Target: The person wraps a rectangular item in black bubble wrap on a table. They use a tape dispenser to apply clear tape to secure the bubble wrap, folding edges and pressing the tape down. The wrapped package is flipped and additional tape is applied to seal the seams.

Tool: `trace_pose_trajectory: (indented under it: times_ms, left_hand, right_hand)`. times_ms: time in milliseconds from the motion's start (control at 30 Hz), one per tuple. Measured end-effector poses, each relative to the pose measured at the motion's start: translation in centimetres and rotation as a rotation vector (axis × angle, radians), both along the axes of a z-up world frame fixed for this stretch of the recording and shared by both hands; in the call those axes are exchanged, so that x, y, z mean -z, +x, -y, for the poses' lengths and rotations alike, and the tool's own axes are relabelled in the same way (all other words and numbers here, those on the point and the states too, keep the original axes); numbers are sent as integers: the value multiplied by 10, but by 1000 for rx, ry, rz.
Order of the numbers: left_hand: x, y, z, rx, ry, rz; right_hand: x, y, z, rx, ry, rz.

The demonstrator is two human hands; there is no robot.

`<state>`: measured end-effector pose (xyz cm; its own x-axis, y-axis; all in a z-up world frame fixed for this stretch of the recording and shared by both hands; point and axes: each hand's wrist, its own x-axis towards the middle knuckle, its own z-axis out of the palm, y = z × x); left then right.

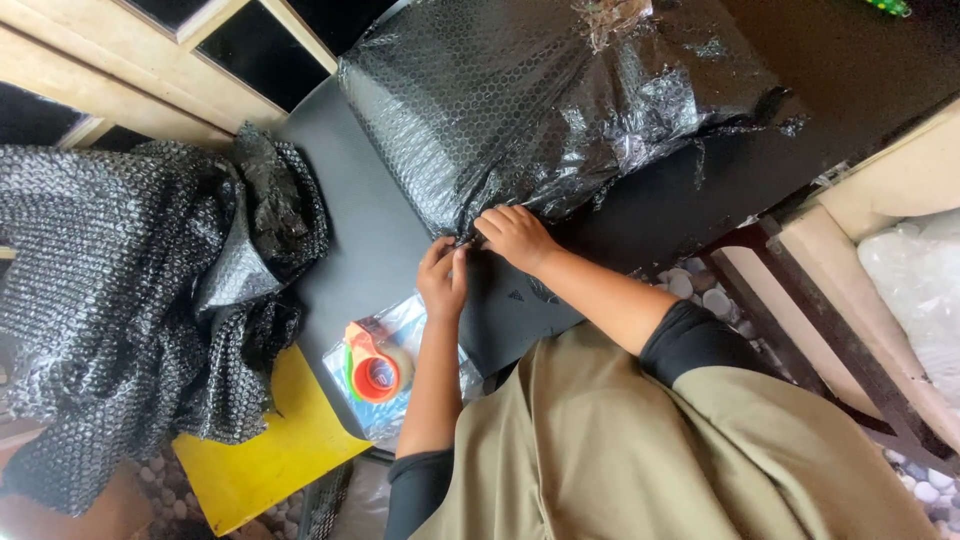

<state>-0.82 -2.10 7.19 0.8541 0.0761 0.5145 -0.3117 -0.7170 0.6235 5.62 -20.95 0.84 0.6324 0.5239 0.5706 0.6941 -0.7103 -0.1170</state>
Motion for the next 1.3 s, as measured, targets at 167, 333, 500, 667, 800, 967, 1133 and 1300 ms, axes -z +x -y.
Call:
trace_pose_trajectory:
  times_ms: [167, 333, 500, 667, 800, 967, 1133, 1300]
  left_hand:
    - [-13, -27, -3, 178, -185, -51]
    - [-7, -41, 6, 87, -138, 14]
    - [1, -58, 4, -103, -130, 79]
    - [6, -68, 39, -164, -35, 72]
    - [0, -57, 73, -135, 71, 39]
    - [8, -17, 65, -155, 114, -52]
    - [-1, -18, 86, -277, 143, -15]
    - [-5, -4, 191, -226, 134, 210]
  right_hand:
    - [18, 17, -6, 17, -41, -31]
    - [-44, -2, 7, -45, 68, -259]
    - [-97, -30, 68, -29, 598, -481]
    - [-81, -60, 174, 518, 770, -854]
    - [-74, -86, 245, 650, 833, -1060]
    - [-86, -103, 318, 767, 808, -1088]
    - [-73, -78, 400, 885, 942, -874]
    - [-32, -19, 465, 945, 1336, -647]
